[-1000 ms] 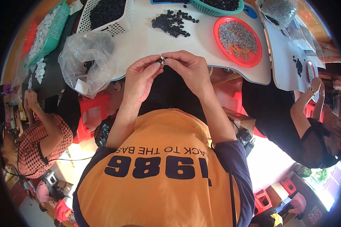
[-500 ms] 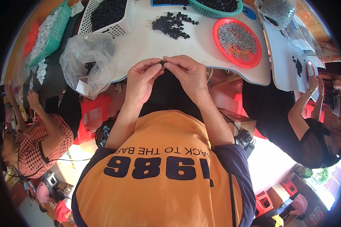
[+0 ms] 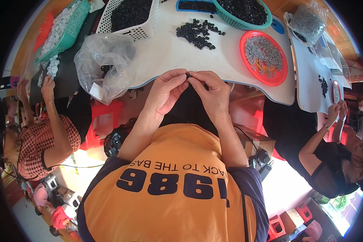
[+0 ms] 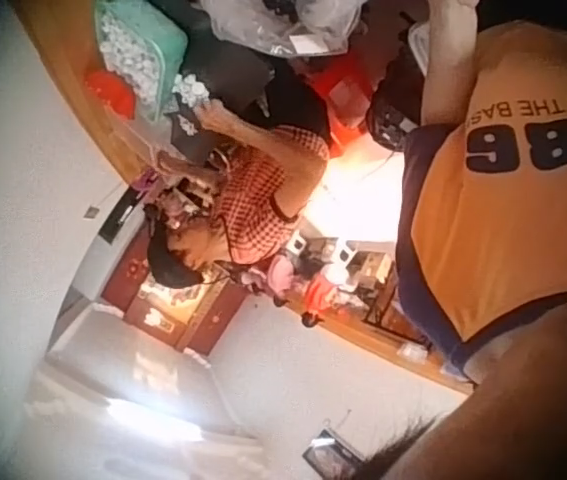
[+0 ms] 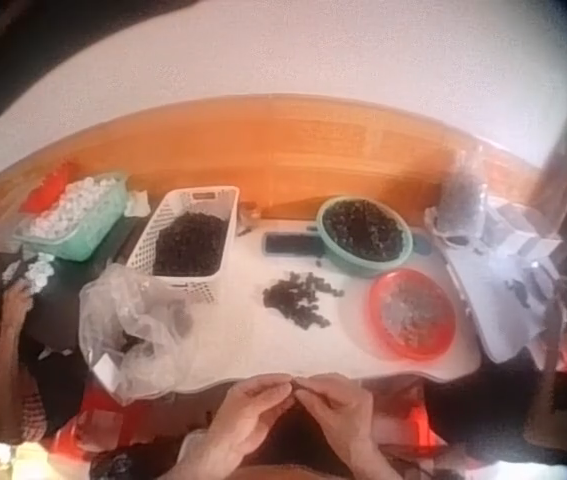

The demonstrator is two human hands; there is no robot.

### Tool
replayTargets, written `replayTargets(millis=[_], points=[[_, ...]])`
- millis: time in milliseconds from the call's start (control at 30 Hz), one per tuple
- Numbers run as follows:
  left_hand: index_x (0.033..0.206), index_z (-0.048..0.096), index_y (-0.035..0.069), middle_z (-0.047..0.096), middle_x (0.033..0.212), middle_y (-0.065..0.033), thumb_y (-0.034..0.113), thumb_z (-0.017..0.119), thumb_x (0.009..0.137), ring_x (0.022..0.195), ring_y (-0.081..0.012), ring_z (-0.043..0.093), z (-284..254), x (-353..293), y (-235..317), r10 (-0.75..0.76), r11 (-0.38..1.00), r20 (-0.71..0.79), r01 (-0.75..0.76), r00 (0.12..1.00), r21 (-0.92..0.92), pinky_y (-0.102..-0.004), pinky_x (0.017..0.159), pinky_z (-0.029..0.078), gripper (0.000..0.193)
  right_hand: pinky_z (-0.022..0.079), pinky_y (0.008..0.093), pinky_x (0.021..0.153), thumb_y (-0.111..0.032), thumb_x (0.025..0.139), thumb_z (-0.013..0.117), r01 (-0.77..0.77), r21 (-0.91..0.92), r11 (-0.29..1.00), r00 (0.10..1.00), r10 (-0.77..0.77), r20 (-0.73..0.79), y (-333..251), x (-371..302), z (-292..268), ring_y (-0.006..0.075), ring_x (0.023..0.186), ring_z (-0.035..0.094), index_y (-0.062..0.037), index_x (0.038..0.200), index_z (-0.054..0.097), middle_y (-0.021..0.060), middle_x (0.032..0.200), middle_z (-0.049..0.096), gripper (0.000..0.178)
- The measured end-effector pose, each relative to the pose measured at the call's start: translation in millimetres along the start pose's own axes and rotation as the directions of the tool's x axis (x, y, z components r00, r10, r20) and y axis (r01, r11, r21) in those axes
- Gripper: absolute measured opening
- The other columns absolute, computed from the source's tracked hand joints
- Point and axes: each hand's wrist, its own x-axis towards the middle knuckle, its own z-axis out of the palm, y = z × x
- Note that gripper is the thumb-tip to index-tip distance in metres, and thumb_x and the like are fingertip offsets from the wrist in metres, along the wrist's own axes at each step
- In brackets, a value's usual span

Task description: The person repeatedly picks up small black plastic pieces and metal pins from the table and trays, then fits the pins into the plastic pieces by hand.

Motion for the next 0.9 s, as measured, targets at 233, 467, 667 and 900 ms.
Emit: replayTargets(millis=[233, 467, 667, 900], points=[[0.129, 0.086, 0.002, 0.087, 0.122, -0.0084, 0.0, 0.085, 0.112, 0.111, -0.018, 0.085, 11.5, -0.2, -3.7, -0.011, 0.999, -0.002, 0.01, 1.0, -0.034, -0.0327, 0.1, 0.071, 0.016, 0.064, 0.027, 0.095, -0.002, 0.108, 0.092, -0.131, 0.103, 0.986, 0.989, 0.137, -0.057, -1.6, -8.1, -0.2, 0.0105, 0.106, 0.081, 0.0003, 0.128, 0.091, 0.0052, 0.12, 0.089, 0.02], [0.132, 0.083, 0.004, 0.087, 0.117, -0.0075, 0.003, 0.084, 0.114, 0.102, -0.0178, 0.086, 0.2, 2.3, -15.2, -0.093, 0.995, 0.035, 0.094, 0.995, -0.026, -0.033, 0.09, 0.073, 0.018, 0.063, 0.0264, 0.091, -0.002, 0.105, 0.094, -0.099, 0.086, 0.991, 0.995, 0.099, 0.003, 17.7, -16.2, -13.4, 0.0094, 0.102, 0.078, -0.0001, 0.124, 0.09, 0.0043, 0.117, 0.087, 0.019], [0.135, 0.081, 0.005, 0.088, 0.118, -0.0092, 0.004, 0.083, 0.114, 0.103, -0.0185, 0.087, -12.6, 7.5, -26.5, -0.18, 0.983, 0.062, 0.183, 0.982, -0.033, -0.034, 0.09, 0.073, 0.021, 0.058, 0.0269, 0.086, -0.002, 0.102, 0.097, -0.076, 0.097, 0.992, 0.997, 0.075, 0.01, 30.9, -19.9, -18.2, 0.0077, 0.093, 0.067, -0.0032, 0.126, 0.091, -0.0007, 0.112, 0.074, 0.025], [0.148, 0.075, 0.008, 0.084, 0.129, -0.0094, 0.003, 0.08, 0.114, 0.114, -0.02, 0.085, -38.5, 23.2, -25.5, -0.297, 0.955, 0.157, 0.29, 0.942, 0.068, -0.0377, 0.101, 0.071, 0.034, 0.058, 0.0282, 0.088, -0.014, 0.106, 0.096, -0.052, -0.052, 0.997, 0.96, 0.064, 0.271, 30.8, -5.7, -34.2, 0.0103, 0.095, 0.068, -0.0077, 0.144, 0.088, 0.0014, 0.113, 0.069, 0.04]])
